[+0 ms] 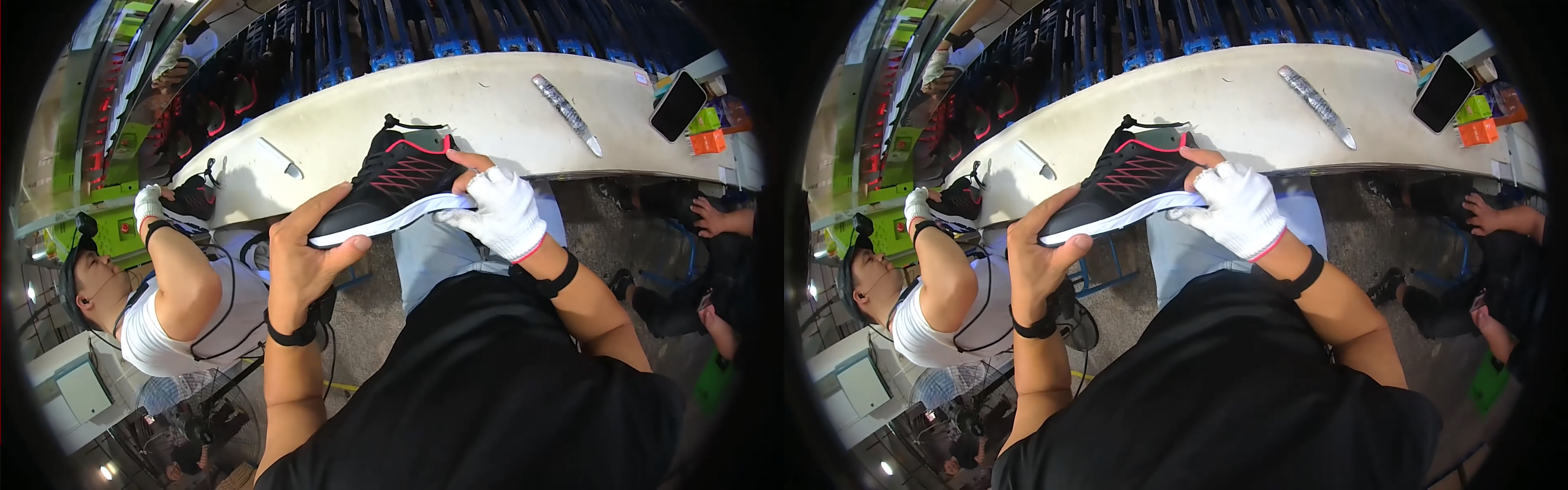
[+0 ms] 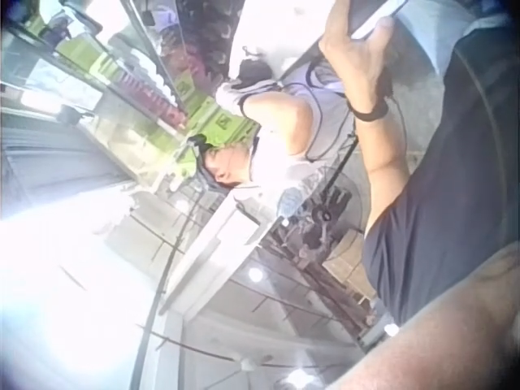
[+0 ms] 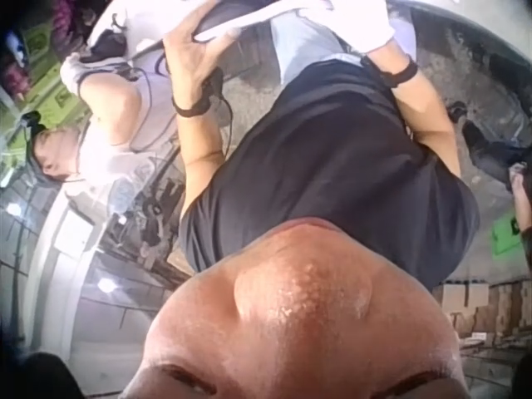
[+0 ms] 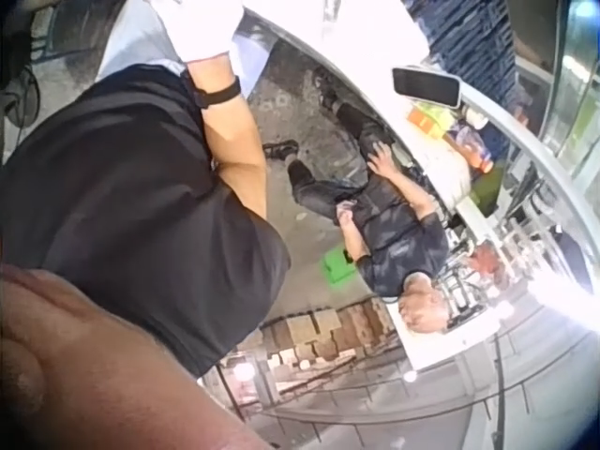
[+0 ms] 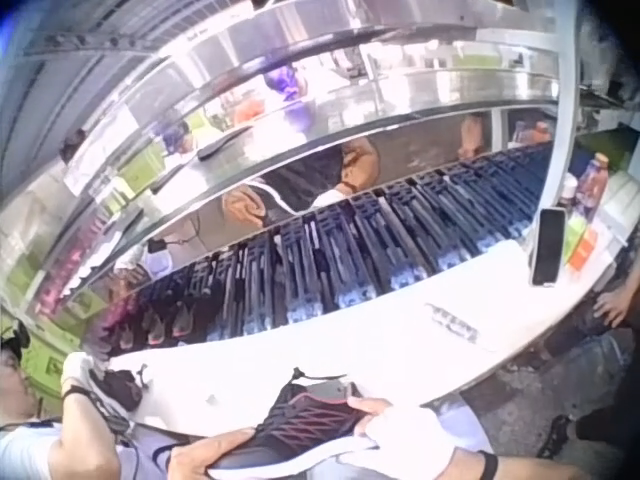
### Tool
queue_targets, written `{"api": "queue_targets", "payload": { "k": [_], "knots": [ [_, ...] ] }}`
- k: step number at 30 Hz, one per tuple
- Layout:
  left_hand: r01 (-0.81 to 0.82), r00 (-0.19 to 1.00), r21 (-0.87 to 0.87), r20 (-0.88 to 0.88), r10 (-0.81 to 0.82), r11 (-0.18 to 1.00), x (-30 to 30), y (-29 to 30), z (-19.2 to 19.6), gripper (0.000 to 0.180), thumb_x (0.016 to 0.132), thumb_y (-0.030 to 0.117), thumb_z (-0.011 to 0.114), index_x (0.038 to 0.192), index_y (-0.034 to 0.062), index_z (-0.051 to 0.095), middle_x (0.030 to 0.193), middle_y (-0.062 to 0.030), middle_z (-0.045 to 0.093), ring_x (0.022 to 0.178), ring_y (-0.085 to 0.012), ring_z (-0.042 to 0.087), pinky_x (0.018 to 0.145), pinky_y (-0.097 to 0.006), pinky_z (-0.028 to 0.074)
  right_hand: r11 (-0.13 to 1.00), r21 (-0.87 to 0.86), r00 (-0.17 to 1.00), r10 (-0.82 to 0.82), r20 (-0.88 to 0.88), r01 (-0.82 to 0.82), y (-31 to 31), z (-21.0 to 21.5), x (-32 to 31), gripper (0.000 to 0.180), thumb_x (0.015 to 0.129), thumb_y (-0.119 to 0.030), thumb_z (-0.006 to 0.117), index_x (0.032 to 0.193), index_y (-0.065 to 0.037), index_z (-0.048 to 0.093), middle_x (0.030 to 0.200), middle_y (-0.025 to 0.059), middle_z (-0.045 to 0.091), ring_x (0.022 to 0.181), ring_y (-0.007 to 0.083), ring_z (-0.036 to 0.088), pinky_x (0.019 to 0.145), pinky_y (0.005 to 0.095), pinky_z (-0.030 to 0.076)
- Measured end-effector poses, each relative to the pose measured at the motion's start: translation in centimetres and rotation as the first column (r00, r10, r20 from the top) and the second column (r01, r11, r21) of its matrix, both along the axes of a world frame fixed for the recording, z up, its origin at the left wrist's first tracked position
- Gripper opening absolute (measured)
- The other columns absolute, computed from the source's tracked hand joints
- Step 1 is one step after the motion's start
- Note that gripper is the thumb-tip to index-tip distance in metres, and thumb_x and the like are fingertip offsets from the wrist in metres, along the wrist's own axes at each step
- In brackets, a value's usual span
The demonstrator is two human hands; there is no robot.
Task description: Inspecting and assembling shoe components at a factory conveyor belt.
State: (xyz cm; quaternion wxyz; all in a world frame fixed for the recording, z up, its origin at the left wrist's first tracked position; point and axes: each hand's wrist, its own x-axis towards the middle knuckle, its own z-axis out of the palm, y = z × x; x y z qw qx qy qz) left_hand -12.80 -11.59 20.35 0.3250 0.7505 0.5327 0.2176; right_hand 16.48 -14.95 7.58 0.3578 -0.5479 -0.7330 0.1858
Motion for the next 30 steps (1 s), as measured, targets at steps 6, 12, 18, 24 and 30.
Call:
{"api": "queue_targets", "payload": {
  "k": [6,12,18,24,30],
  "knots": [
    [0.03,0.929,-0.192,-0.358,-0.098,0.981,-1.6,0.6,-1.3,0.117,0.075,0.054,0.089,0.165,-0.0032,0.042,0.121,-0.0319,0.077,0.109,-0.0484,0.077,0.097,-0.049,0.061,0.974,0.18,0.972,0.101,0.212,-0.141,1.8,-0.6,-1.9,0.038,0.077,-0.04,0.09,0.095,-0.012,0.072,0.126,0.0076,0.077,0.078,0.0232,0.07,0.071,0.0401,0.056],
    [-0.125,0.876,-0.124,-0.479,0.051,0.984,0.5,-0.4,-7.0,0.091,0.086,0.059,0.08,0.157,0.011,0.048,0.114,-0.026,0.078,0.098,-0.0465,0.078,0.083,-0.055,0.063,0.957,0.155,0.934,0.19,0.302,-0.245,2.2,0.2,-5.4,0.035,0.086,-0.037,0.09,0.085,-0.008,0.07,0.119,0.0176,0.079,0.087,0.0359,0.075,0.074,0.0471,0.061],
    [0.109,0.912,0.011,-0.398,-0.096,0.994,2.4,-1.6,-5.7,0.091,0.072,0.055,0.09,0.131,-0.0063,0.058,0.081,-0.0231,0.076,0.079,-0.0453,0.077,0.07,-0.052,0.061,0.965,0.204,0.986,0.153,0.069,-0.164,0.9,-2.7,0.0,0.039,0.079,-0.014,0.097,0.097,-0.005,0.063,0.119,0.014,0.074,0.096,0.0332,0.066,0.085,0.0416,0.056],
    [0.247,0.961,0.269,0.053,-0.271,0.931,5.8,-2.1,-0.2,0.052,0.073,0.024,0.089,0.114,0.0027,0.064,0.099,-0.0218,0.073,0.099,-0.0467,0.072,0.081,-0.056,0.056,0.988,-0.138,0.997,0.068,0.036,-0.062,3.8,-7.1,6.8,0.064,0.091,-0.011,0.087,0.15,-0.005,0.061,0.122,0.0107,0.074,0.101,0.0221,0.069,0.088,0.0361,0.059],
    [-0.017,0.766,0.653,0.495,-0.41,0.757,15.7,-0.9,-8.8,0.049,0.075,0.029,0.092,0.11,0.0084,0.063,0.115,-0.0162,0.06,0.104,-0.0401,0.06,0.092,-0.048,0.052,0.985,0.159,0.754,0.053,-0.655,0.069,-0.2,-2.8,14.7,0.065,0.094,-0.026,0.083,0.147,0.004,0.058,0.146,0.0236,0.065,0.129,0.0346,0.066,0.106,0.0521,0.057]
  ]
}}
